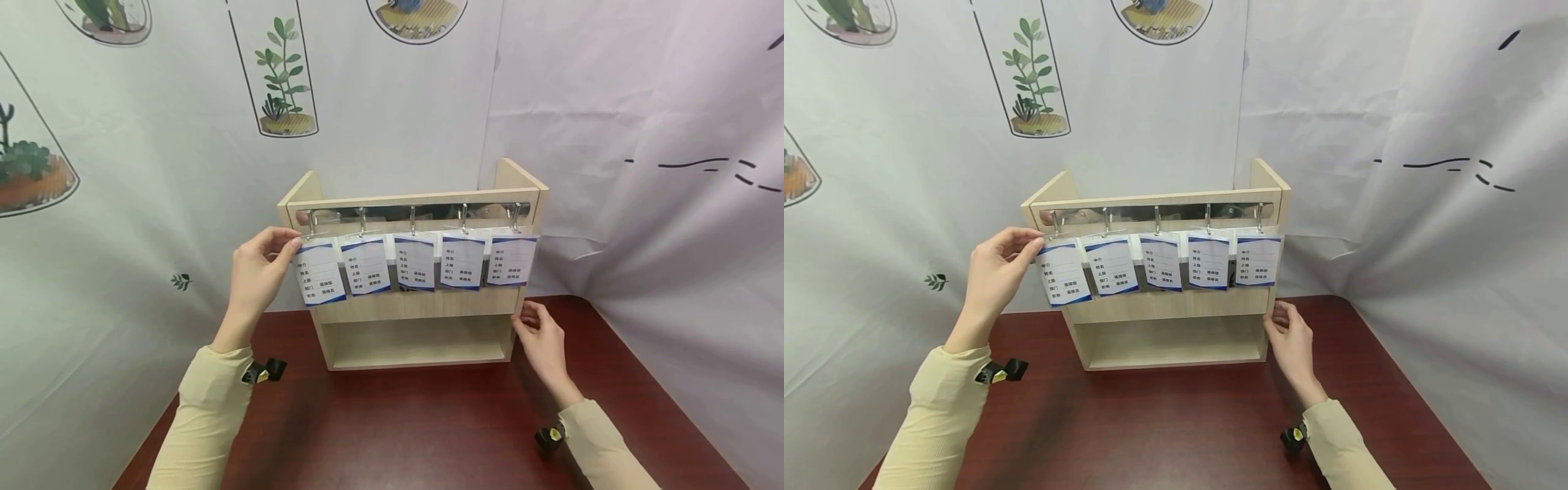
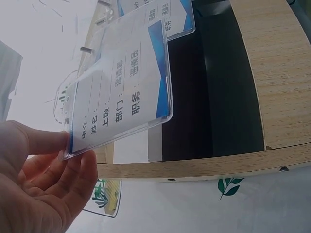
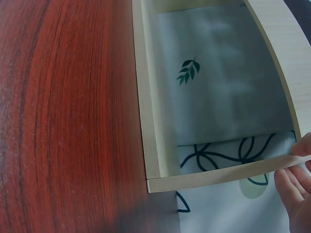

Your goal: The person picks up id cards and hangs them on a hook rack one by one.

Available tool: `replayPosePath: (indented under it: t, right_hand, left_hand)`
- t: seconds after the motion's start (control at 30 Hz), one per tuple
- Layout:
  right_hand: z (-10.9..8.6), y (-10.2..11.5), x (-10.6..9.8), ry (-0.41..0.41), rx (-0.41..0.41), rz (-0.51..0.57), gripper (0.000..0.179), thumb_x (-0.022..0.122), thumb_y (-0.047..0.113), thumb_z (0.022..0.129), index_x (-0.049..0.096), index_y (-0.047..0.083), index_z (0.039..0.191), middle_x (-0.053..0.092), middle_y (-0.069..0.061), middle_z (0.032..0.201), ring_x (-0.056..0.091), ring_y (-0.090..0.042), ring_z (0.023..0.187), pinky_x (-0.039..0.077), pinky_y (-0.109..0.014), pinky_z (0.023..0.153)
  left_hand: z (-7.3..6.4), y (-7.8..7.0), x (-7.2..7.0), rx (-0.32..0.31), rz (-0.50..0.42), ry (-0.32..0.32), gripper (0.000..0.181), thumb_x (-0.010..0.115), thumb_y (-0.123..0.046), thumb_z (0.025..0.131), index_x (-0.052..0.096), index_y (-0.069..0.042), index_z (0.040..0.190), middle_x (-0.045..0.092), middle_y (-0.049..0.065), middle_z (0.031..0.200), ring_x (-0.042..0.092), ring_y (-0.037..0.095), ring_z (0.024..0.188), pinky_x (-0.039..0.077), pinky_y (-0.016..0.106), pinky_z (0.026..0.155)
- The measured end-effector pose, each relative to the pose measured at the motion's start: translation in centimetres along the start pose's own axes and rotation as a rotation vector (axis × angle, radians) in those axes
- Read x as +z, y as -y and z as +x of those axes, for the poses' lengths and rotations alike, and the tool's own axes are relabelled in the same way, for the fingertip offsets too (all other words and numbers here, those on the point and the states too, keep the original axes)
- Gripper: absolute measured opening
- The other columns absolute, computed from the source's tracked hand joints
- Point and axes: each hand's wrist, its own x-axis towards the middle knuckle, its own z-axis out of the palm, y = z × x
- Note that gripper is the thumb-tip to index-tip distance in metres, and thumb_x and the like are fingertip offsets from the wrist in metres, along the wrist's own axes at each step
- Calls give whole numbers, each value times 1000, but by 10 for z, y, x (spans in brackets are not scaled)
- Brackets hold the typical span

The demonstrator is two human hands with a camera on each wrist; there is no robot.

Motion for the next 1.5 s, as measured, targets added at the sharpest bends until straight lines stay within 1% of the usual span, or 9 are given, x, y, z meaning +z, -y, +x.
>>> replayPosePath:
  t: [0.07,0.23,0.33,0.6,0.87,1.1,1.33,1.4,1.5]
  right_hand:
    - [0,-1,0,0,0,1,31,70,0,91,61,-7,120,69,-23,108,63,-7,90,46,-4,74]
    - [0,-1,1,0,4,12,31,71,-1,90,61,-6,120,69,-22,108,57,8,87,47,-4,75]
    - [0,-1,1,-1,-1,14,31,71,-1,90,61,-6,120,69,-22,107,55,13,86,47,-4,75]
    - [1,-2,1,1,-11,20,31,71,-2,90,61,-7,119,68,-24,107,56,10,86,47,-4,74]
    - [0,-1,2,0,-2,19,32,71,-1,90,61,-6,120,69,-22,107,55,12,86,47,-4,75]
    - [0,-1,1,4,3,16,32,71,-1,91,61,-6,120,69,-23,108,56,9,87,47,-4,75]
    - [-1,-1,1,4,8,15,32,71,0,91,61,-6,121,69,-22,109,55,13,87,47,-4,75]
    - [-1,0,1,3,9,16,32,70,0,91,61,-6,121,69,-22,109,56,11,87,47,-4,75]
    - [0,0,1,2,9,9,32,70,0,92,61,-6,121,69,-23,109,59,3,89,46,-4,75]
  left_hand:
    - [0,0,0,-4,6,3,19,68,-20,98,74,-3,104,74,11,90,60,2,77,46,14,70]
    - [1,0,0,-3,14,8,19,68,-21,99,74,-4,104,74,11,89,60,3,77,46,16,70]
    - [2,0,0,2,14,7,19,68,-20,98,74,-4,104,74,11,89,59,2,76,45,15,69]
    - [2,1,-1,5,14,7,19,69,-19,98,74,-2,104,74,12,89,59,1,76,45,14,69]
    - [4,-1,0,13,36,5,17,69,-17,97,74,-2,103,74,12,91,60,2,77,46,13,69]
    - [4,-1,2,17,32,-3,17,69,-16,98,74,-2,104,75,13,94,65,14,82,46,12,70]
    - [4,-2,3,23,31,-4,17,68,-16,98,74,-2,105,74,14,95,68,22,85,45,12,70]
    - [4,-1,3,25,33,-5,17,68,-16,98,74,-2,105,74,14,96,68,21,85,45,12,70]
    - [4,-1,2,23,36,-5,17,69,-16,98,74,-1,105,74,14,94,66,19,83,46,13,70]
